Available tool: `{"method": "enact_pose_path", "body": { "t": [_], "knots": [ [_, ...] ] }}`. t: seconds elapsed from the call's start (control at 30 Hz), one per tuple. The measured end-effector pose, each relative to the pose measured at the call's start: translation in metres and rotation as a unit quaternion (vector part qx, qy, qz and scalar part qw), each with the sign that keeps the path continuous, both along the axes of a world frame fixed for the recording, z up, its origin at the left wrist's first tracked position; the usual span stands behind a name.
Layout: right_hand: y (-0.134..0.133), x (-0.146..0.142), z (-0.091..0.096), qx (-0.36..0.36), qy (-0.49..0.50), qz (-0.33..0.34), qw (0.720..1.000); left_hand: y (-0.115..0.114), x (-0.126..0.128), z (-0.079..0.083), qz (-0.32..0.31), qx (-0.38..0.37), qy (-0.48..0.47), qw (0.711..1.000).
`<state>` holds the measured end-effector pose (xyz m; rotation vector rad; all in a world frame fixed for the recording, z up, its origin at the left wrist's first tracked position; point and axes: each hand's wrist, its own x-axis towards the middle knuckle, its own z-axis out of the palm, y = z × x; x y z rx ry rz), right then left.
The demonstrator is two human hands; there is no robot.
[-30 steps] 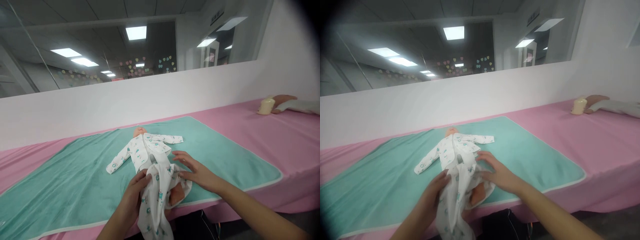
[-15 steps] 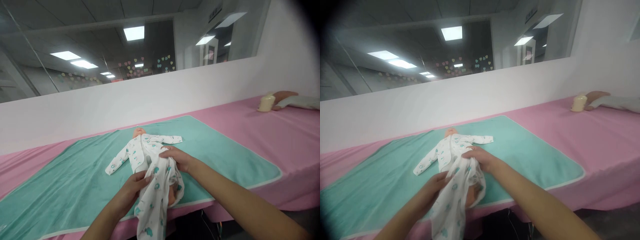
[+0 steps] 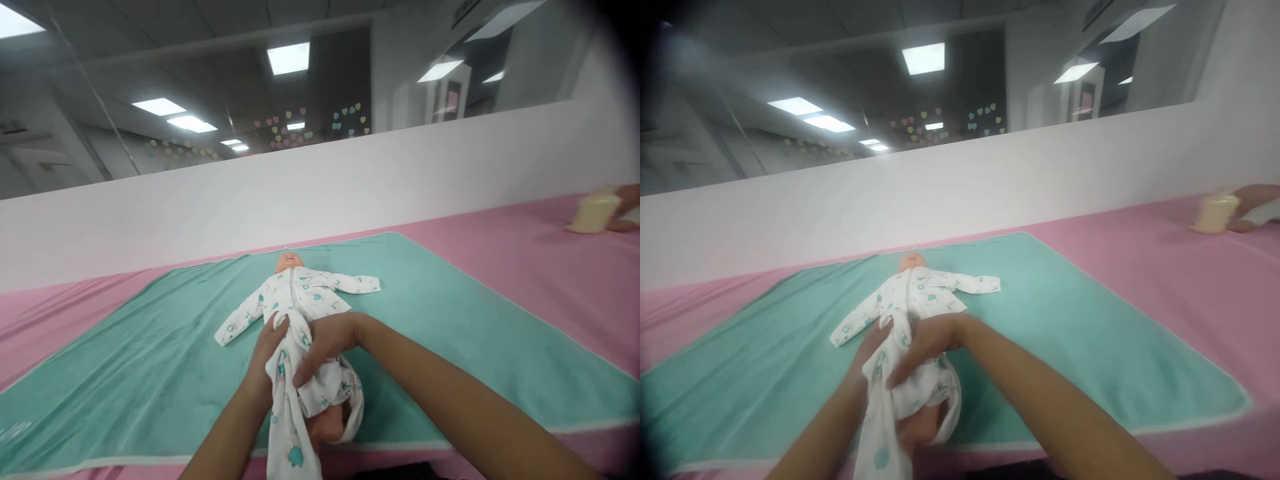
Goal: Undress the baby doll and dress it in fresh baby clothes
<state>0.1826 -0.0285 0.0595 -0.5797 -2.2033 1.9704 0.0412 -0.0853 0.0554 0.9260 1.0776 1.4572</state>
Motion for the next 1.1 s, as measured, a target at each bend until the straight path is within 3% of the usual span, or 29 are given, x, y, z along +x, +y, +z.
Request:
{"method": "enact_pose_path", "body": {
  "t": [0.13, 0.27, 0.33, 0.43, 0.53, 0.63, 0.73, 0.8, 0.87, 0.97, 1.03, 1.1],
  "knots": [
    [0.010, -0.002, -0.022, -0.141, 0.126, -0.112, 0.975, 0.001, -0.005, -0.011, -0.022, -0.030, -0.001, 0.999],
    [0.009, -0.003, -0.036, -0.228, 0.208, -0.190, 0.932, -0.021, -0.018, -0.010, -0.148, -0.035, 0.040, 0.988],
    [0.003, -0.004, -0.036, -0.233, 0.214, -0.199, 0.928, -0.032, -0.022, -0.004, -0.203, -0.045, 0.105, 0.973],
    [-0.006, -0.005, -0.033, -0.229, 0.218, -0.193, 0.929, -0.042, -0.022, 0.001, -0.202, -0.083, 0.160, 0.963],
    [-0.010, -0.001, -0.028, -0.204, 0.216, -0.178, 0.938, -0.043, -0.016, -0.001, -0.134, -0.065, 0.076, 0.986],
    [-0.011, 0.006, -0.021, -0.150, 0.168, -0.113, 0.968, -0.040, -0.012, -0.007, -0.080, -0.021, -0.023, 0.996],
    [-0.013, 0.012, -0.014, -0.079, 0.078, -0.033, 0.993, -0.037, -0.010, -0.011, -0.070, -0.041, -0.071, 0.994],
    [-0.014, 0.012, -0.012, -0.054, 0.053, -0.028, 0.997, -0.038, -0.011, -0.012, -0.076, -0.059, -0.099, 0.990],
    [-0.015, 0.011, -0.015, -0.080, 0.092, -0.066, 0.990, -0.041, -0.015, -0.012, -0.078, -0.052, -0.115, 0.989],
    [-0.015, 0.007, -0.023, -0.161, 0.197, -0.143, 0.956, -0.052, -0.022, -0.013, -0.100, -0.040, -0.097, 0.989],
    [-0.016, 0.006, -0.028, -0.191, 0.225, -0.154, 0.943, -0.061, -0.026, -0.015, -0.151, -0.054, -0.060, 0.985],
    [-0.018, 0.005, -0.029, -0.189, 0.213, -0.139, 0.948, -0.069, -0.027, -0.015, -0.183, -0.066, -0.015, 0.981]
  ]
}}
